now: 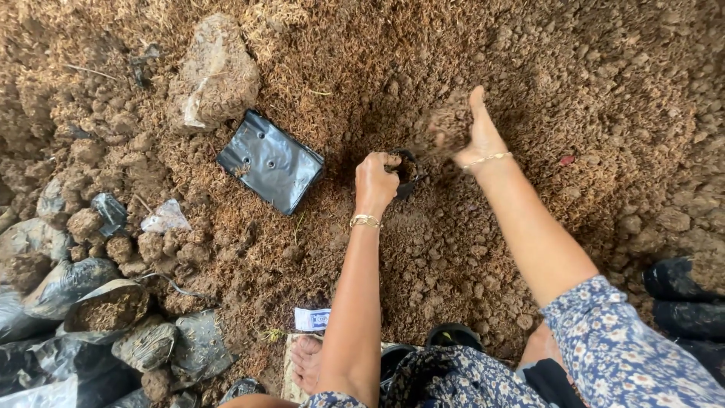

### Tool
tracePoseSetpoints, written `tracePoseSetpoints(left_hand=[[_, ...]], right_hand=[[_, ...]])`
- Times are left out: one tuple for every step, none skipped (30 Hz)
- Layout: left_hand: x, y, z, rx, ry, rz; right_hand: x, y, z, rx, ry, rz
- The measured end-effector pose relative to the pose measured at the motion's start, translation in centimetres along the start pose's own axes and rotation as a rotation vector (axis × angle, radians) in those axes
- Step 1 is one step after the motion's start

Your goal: The person fills small black plastic bags with soil by hand from a large pile, using their fingers to pack the dirt inside each bag.

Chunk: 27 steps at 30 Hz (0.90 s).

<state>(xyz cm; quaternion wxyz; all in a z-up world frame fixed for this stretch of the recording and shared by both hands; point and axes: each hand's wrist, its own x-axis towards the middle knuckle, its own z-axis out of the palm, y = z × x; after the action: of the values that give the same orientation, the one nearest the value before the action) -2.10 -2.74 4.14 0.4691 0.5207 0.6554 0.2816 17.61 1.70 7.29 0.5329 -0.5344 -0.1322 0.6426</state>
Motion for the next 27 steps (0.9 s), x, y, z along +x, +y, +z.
tracePoseSetpoints(left_hand=[[0.1, 0.0, 0.1, 0.004, -0.014, 0.029], [0.1, -0.3, 0.0, 0.008, -0.026, 0.053], [0.0, 0.0, 0.0, 0.009, -0.024, 0.053], [-0.1, 0.2, 0.0, 0.006, -0.032, 0.042], [-0.2, 0.5, 0.0, 0.003, -0.041, 0.031], [-0.7, 0.9, -0.2, 0.005, -0.039, 0.035], [-1.2, 1.3, -0.4, 0.003, -0.049, 0.036], [-1.8, 1.7, -0.6, 0.0, -0.058, 0.034], [-1.5, 1.3, -0.8, 0.002, -0.056, 0.036], [-1.3, 0.9, -0.8, -0.017, -0.056, 0.022], [-1.1, 0.4, -0.8, -0.036, -0.056, 0.008], [-1.3, 1.1, -1.2, -0.037, -0.056, 0.007], [-1.4, 1.7, -1.5, -0.063, -0.052, 0.043], [-1.8, 2.2, -1.8, -0.089, -0.049, 0.075], [-0.8, 0.4, -1.0, -0.092, -0.05, 0.071], [0.3, -1.3, -0.3, -0.077, -0.035, 0.062], [1.3, -3.1, 0.4, -0.062, -0.021, 0.053], [1.3, -2.9, 0.2, -0.063, -0.02, 0.05], [1.2, -2.6, -0.1, -0.061, -0.026, 0.061], [1.4, -2.2, -0.3, -0.06, -0.032, 0.077], [0.9, -2.0, -0.5, -0.062, -0.032, 0.079], [0.5, -1.6, -0.8, -0.065, -0.041, 0.062], [0.2, -1.3, -0.9, -0.067, -0.05, 0.044], [0.2, -1.4, -0.8, -0.067, -0.056, 0.046], [0.3, -1.6, -0.6, -0.058, -0.053, 0.103], [0.2, -1.8, -0.5, -0.047, -0.051, 0.156], [-0.2, -1.5, -0.5, -0.046, -0.057, 0.155]], right_hand=[[-0.9, -0.3, 1.4, 0.243, -0.071, 0.069], [-1.9, -0.3, 2.7, 0.485, -0.142, 0.145], [-1.9, 0.9, 3.5, 0.485, -0.143, 0.146], [-2.0, 2.1, 4.2, 0.531, -0.076, 0.137], [-2.1, 3.4, 4.9, 0.577, -0.009, 0.128], [-3.0, 3.5, 5.8, 0.58, -0.012, 0.126], [-3.8, 3.6, 6.6, 0.555, 0.003, 0.085], [-4.8, 3.8, 7.5, 0.528, 0.019, 0.045], [-4.8, 3.9, 7.9, 0.53, 0.016, 0.045], [-4.8, 3.9, 8.3, 0.501, 0.014, 0.003], [-4.8, 4.0, 8.6, 0.472, 0.012, -0.039], [-3.7, 4.6, 8.3, 0.47, 0.012, -0.039], [-2.6, 5.1, 8.0, 0.406, -0.062, -0.079], [-1.6, 5.8, 7.5, 0.339, -0.133, -0.116], [-1.5, 5.3, 7.4, 0.335, -0.131, -0.113], [-1.3, 4.8, 7.3, 0.155, -0.186, -0.17], [-1.2, 4.3, 7.3, -0.025, -0.239, -0.225], [-1.5, 3.1, 7.2, -0.027, -0.239, -0.222], [-1.9, 1.8, 7.0, -0.384, -0.297, -0.304], [-2.2, 0.4, 6.8, -0.744, -0.349, -0.386], [-0.8, 0.5, 6.1, -0.745, -0.349, -0.389], [0.6, 0.4, 5.4, -1.03, -0.45, -0.217], [2.0, 0.4, 4.6, -1.309, -0.548, -0.031], [1.8, 1.0, 4.3, -1.308, -0.542, -0.03], [1.6, 1.7, 4.0, -1.317, -0.507, 0.076], [1.4, 2.5, 3.6, -1.322, -0.473, 0.184], [3.0, 3.9, 3.7, -1.318, -0.469, 0.189]])
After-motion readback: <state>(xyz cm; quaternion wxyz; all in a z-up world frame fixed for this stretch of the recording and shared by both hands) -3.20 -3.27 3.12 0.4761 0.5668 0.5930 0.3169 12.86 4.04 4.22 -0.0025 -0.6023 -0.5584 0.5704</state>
